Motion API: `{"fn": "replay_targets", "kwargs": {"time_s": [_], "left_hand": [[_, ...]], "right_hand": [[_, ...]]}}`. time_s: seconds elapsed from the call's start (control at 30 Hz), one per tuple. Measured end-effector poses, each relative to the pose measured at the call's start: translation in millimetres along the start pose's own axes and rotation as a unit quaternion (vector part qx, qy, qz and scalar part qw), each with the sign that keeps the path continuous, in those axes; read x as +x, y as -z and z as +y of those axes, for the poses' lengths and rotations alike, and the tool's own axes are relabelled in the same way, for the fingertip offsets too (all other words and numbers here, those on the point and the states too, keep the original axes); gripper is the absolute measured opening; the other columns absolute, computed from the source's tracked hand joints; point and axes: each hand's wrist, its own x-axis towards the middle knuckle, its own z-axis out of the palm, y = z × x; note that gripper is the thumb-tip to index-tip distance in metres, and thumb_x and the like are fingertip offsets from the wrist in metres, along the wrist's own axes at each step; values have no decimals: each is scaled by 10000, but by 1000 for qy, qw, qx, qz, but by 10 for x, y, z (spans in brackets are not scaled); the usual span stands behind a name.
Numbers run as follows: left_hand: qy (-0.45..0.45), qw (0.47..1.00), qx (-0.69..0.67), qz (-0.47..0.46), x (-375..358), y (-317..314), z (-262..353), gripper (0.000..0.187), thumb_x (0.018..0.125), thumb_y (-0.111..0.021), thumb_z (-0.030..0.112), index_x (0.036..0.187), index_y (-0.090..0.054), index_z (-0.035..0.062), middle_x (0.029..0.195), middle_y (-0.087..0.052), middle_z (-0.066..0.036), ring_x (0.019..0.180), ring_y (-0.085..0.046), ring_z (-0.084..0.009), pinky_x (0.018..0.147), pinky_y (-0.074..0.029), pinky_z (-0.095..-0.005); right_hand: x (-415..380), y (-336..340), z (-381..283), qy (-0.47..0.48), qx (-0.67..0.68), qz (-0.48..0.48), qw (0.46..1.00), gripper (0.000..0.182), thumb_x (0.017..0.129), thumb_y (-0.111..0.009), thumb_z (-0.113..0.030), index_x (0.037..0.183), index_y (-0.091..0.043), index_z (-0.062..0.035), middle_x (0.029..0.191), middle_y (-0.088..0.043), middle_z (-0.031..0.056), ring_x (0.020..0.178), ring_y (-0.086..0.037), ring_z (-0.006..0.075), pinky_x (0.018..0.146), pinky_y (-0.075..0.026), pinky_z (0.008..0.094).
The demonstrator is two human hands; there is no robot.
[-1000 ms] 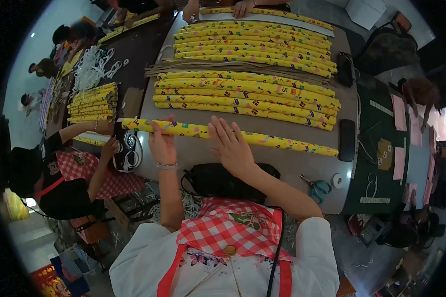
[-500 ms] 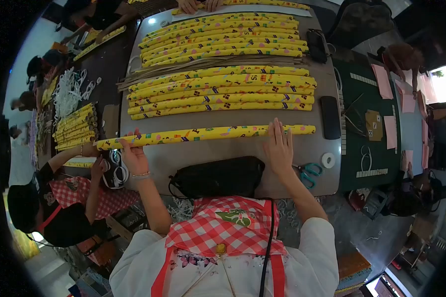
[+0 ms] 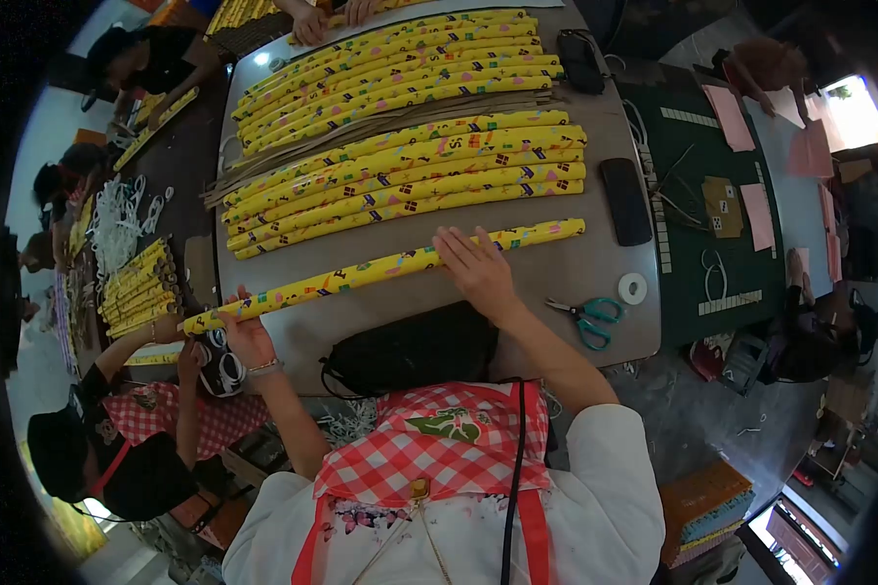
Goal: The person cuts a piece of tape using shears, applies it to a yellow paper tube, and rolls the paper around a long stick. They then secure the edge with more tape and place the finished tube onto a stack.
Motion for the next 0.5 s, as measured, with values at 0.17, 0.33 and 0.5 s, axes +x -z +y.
{"fn": "replay_targets", "kwargs": {"time_s": [0.17, 0.33, 0.5], "left_hand": [[-8, 1000, -3, -15, 45, 197, -63, 351, 946, -440, 306, 1116, -463, 0, 1073, -550, -103, 1164, -477, -312, 994, -400, -430], [-1, 998, -23, -50, 39, 220, -101, 358, 931, -481, 290, 1144, -453, 3, 1065, -552, -100, 1157, -481, -315, 1002, -387, -428], [42, 987, -69, -138, -1, 233, -110, 341, 933, -480, 261, 1153, -437, 4, 1128, -523, -90, 1245, -396, -281, 1067, -316, -411]], "right_hand": [[-402, 126, 572, -43, -102, -16, 994, 411, 820, -570, -109, 1228, -524, -97, 1287, -520, 32, 1195, -485, 162, 1042, -303, 426], [-570, 234, 779, -61, -179, -35, 981, 435, 830, -560, -109, 1260, -496, -96, 1309, -498, 42, 1205, -473, 185, 1038, -296, 456], [-717, 228, 870, -155, -137, -23, 978, 474, 849, -533, -96, 1312, -434, -71, 1355, -448, 60, 1241, -433, 198, 1055, -270, 457]]}}
